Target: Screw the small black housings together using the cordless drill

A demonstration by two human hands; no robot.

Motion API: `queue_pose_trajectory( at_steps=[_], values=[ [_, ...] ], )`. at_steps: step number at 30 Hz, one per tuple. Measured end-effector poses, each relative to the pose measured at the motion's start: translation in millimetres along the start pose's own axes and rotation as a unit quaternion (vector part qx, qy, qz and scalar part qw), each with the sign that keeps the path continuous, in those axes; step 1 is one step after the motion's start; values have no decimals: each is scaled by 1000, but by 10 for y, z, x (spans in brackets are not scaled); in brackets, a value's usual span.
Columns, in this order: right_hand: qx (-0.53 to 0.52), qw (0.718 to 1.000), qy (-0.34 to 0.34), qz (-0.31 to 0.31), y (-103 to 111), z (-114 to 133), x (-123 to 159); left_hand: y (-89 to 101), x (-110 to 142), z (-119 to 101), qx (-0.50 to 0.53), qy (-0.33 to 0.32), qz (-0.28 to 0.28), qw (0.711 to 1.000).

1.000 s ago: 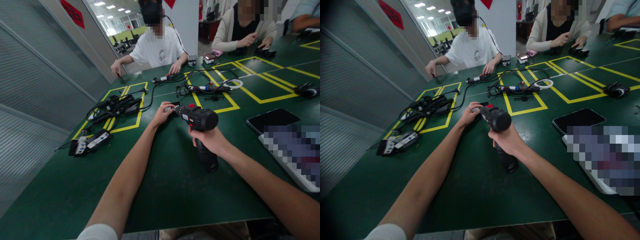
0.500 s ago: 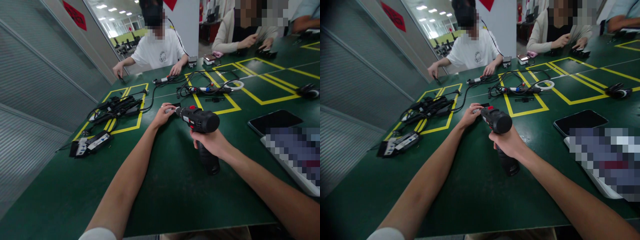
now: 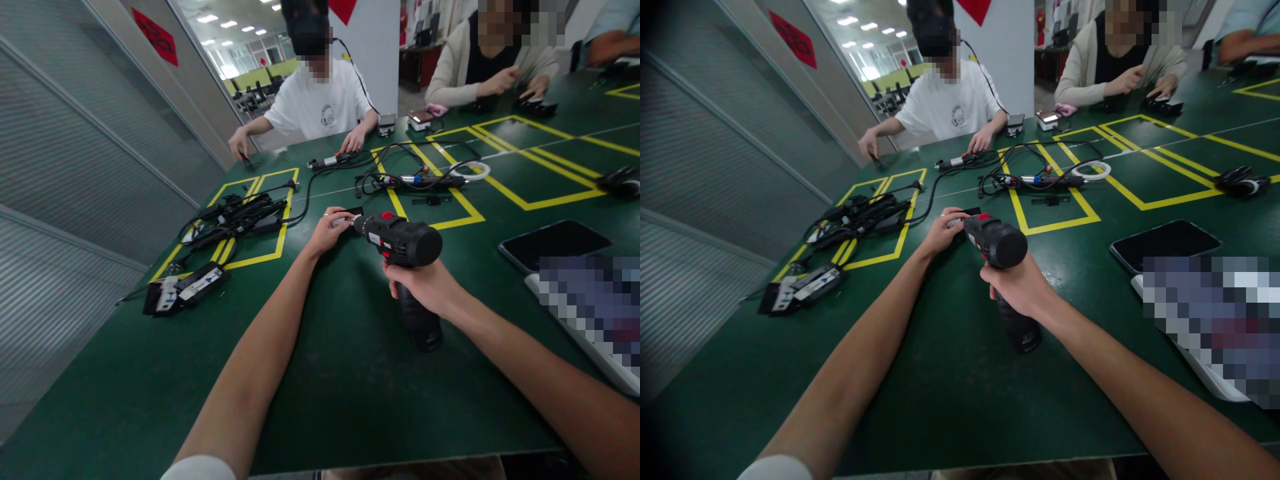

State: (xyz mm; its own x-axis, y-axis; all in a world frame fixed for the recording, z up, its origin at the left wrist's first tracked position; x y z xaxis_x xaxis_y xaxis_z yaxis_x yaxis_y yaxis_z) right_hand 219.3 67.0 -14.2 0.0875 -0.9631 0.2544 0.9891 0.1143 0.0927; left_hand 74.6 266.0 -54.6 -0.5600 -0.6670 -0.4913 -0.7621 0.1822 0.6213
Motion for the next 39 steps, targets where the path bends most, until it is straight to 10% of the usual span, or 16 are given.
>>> queue_pose_trajectory(
  at_steps=[39],
  values=[
    [-7,1000,6,9,0,5,3,-2,11,-76,-34,-12,10,999]
  ],
)
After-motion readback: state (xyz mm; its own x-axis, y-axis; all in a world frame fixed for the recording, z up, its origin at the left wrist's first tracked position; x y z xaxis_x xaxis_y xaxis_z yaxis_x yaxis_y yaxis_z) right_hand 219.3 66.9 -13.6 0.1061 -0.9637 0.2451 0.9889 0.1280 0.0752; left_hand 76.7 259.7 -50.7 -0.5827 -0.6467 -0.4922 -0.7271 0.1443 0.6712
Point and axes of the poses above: each hand's wrist, its own x-axis away from the middle knuckle, its own y-axis out of the back of the hand, z = x × y, the point moved 8 cm from there along -x, towards the middle knuckle, and after that the axes turned 7 degrees about -y, right-handed, at the moved point
